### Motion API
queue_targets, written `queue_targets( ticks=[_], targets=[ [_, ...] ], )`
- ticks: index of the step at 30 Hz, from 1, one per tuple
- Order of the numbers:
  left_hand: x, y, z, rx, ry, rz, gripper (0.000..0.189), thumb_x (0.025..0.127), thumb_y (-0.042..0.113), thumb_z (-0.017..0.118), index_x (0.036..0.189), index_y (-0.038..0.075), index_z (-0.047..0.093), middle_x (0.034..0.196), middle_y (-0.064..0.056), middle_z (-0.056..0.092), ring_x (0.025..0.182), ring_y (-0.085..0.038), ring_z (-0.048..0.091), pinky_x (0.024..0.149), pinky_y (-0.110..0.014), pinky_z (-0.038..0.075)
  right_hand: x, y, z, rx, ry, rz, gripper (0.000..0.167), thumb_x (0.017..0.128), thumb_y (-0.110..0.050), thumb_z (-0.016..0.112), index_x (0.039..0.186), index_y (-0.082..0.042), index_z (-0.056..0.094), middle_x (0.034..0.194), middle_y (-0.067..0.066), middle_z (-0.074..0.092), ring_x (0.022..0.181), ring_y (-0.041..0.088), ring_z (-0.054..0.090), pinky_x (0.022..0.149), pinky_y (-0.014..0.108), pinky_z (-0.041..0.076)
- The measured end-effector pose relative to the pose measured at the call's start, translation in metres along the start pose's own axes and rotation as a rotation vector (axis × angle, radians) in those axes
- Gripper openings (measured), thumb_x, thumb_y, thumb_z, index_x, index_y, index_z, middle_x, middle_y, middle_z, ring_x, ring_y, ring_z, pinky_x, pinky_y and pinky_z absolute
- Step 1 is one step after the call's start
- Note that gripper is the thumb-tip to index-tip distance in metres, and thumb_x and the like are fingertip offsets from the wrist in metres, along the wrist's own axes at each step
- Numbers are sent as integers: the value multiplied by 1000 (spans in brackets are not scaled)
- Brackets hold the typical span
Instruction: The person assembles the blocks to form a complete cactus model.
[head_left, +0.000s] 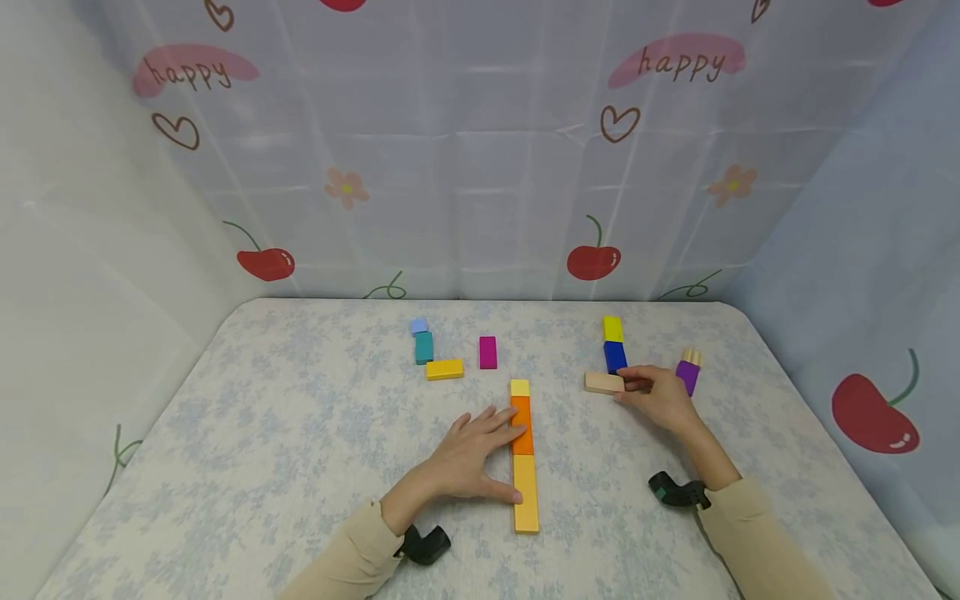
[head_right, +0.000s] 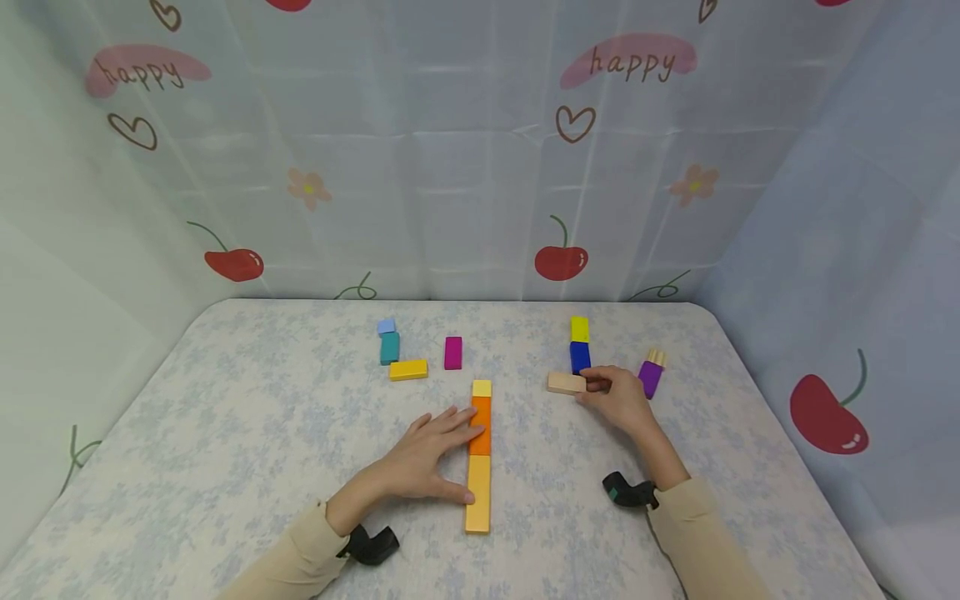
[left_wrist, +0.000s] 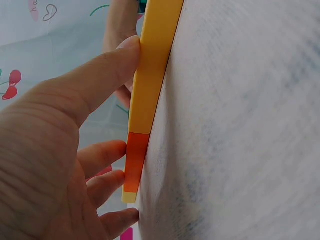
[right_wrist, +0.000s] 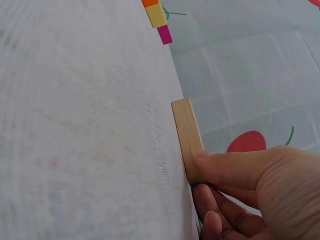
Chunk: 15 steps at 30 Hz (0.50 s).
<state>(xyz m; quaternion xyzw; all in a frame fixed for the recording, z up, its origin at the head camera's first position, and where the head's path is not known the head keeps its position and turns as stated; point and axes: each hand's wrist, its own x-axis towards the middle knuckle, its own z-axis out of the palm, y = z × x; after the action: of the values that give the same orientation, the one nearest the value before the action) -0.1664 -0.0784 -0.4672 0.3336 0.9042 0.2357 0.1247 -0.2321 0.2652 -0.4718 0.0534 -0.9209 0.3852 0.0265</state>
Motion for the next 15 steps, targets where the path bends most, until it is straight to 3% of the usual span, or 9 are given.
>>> queue_targets(
  ticks=[15],
  targets=[
    [-1,1,-1,-3,-9,-8,90,75,61,75,150,24,41,163,2,21,152,-29,16,118,-61,13,-2,-2,-1,-23,12,-15,33,85,-10,75,115,4,68,98,20,71,88,28,66,67,20,50]
  ],
)
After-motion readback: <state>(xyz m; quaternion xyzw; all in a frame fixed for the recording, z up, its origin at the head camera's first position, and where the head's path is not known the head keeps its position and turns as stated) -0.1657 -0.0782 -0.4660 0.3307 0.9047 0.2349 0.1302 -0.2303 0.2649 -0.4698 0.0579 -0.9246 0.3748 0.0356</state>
